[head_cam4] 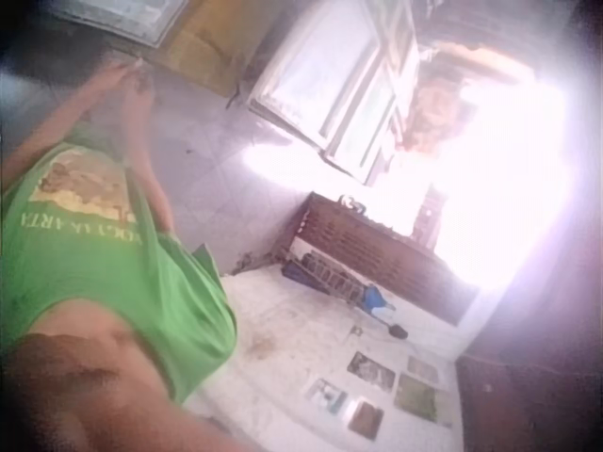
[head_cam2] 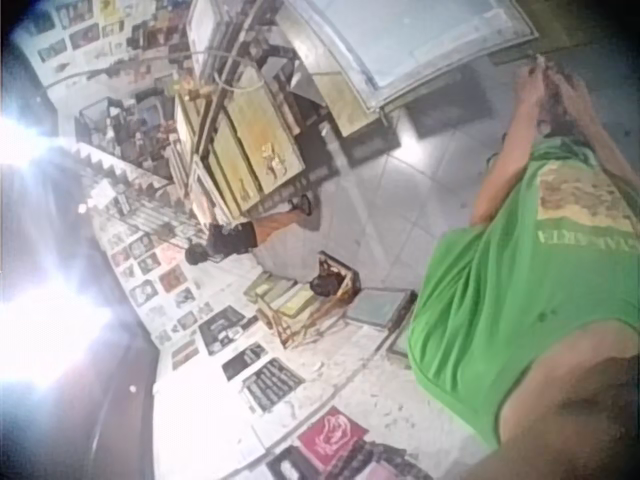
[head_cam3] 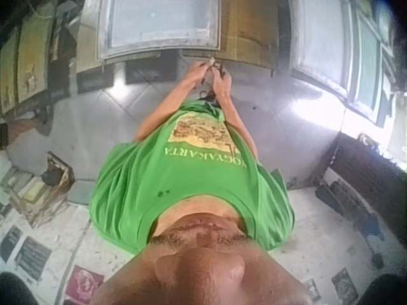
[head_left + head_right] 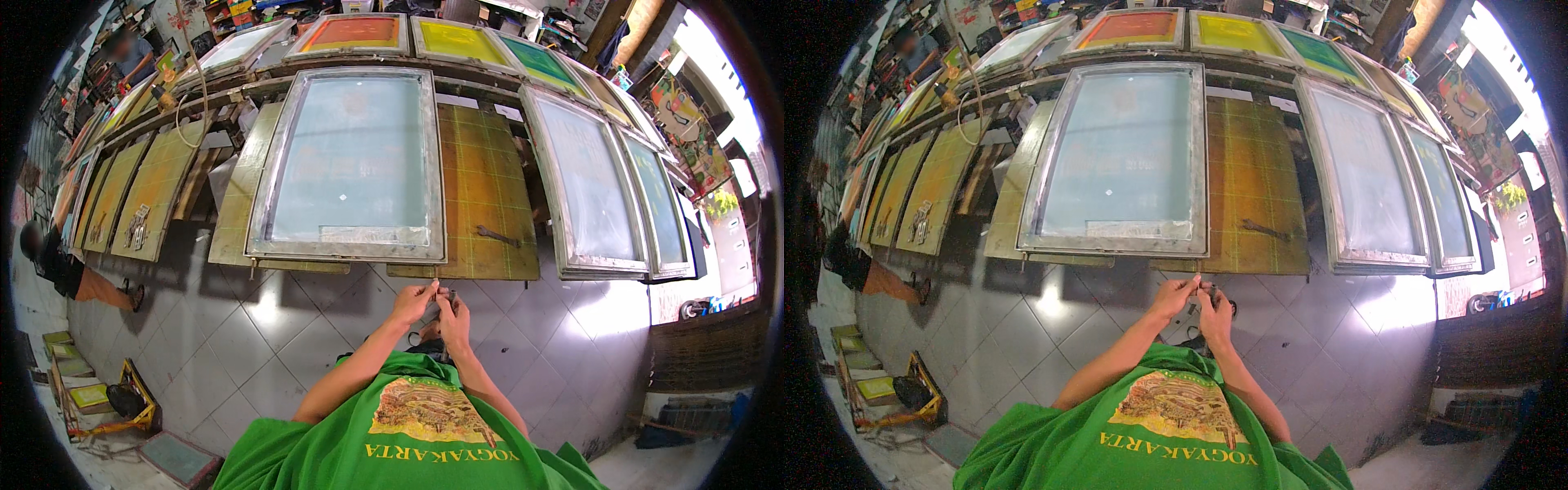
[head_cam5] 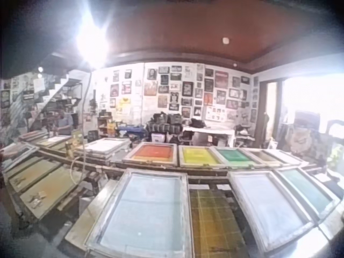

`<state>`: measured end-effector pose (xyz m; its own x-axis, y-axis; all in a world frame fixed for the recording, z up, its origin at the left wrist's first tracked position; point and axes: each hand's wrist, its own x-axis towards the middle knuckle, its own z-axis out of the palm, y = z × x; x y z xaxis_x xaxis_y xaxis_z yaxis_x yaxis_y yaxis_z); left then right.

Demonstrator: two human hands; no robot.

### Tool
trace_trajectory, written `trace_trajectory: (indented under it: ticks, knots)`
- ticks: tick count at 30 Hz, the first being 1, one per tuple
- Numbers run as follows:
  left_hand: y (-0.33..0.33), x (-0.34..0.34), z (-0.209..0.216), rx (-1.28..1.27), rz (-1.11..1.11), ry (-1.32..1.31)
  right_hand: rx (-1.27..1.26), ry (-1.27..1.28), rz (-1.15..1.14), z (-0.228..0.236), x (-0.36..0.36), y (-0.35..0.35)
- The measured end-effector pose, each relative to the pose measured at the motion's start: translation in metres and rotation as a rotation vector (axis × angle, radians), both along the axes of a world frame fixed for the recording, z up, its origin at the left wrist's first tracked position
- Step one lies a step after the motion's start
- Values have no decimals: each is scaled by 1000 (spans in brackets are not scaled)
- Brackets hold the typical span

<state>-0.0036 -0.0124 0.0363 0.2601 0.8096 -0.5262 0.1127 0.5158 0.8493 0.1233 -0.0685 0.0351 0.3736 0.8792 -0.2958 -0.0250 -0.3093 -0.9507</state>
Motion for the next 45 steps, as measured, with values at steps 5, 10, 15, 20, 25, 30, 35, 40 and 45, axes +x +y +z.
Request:
trace_trajectory:
  ticks: [5,10,15,20,25,30,35,40,45]
  knots:
    - [-1,1,-29,45,-3,-272,-126,-99,123,2,7,3]
    - [4,-3,-28,-100,71,-293,-145,-99,77,-2,6,4]
    - [7,3,-18,-97,71,-241,-64,-428,88,12,-2,8]
    - [8,4,-10,-85,64,-170,31,-248,60,1,4,4]
    - [8,-5,-30,9,-12,-246,-278,-21,161,24,6,0]
    - [7,1,-21,-77,24,-308,-109,-214,170,28,4,4]
    - [6,3,-6,-113,37,-137,35,-407,197,9,9,4]
    - [1,-1,-19,-25,55,-286,-26,-132,125,28,1,-1]
    - [-1,-1,-6,-101,42,-365,-137,-243,191,33,4,2]
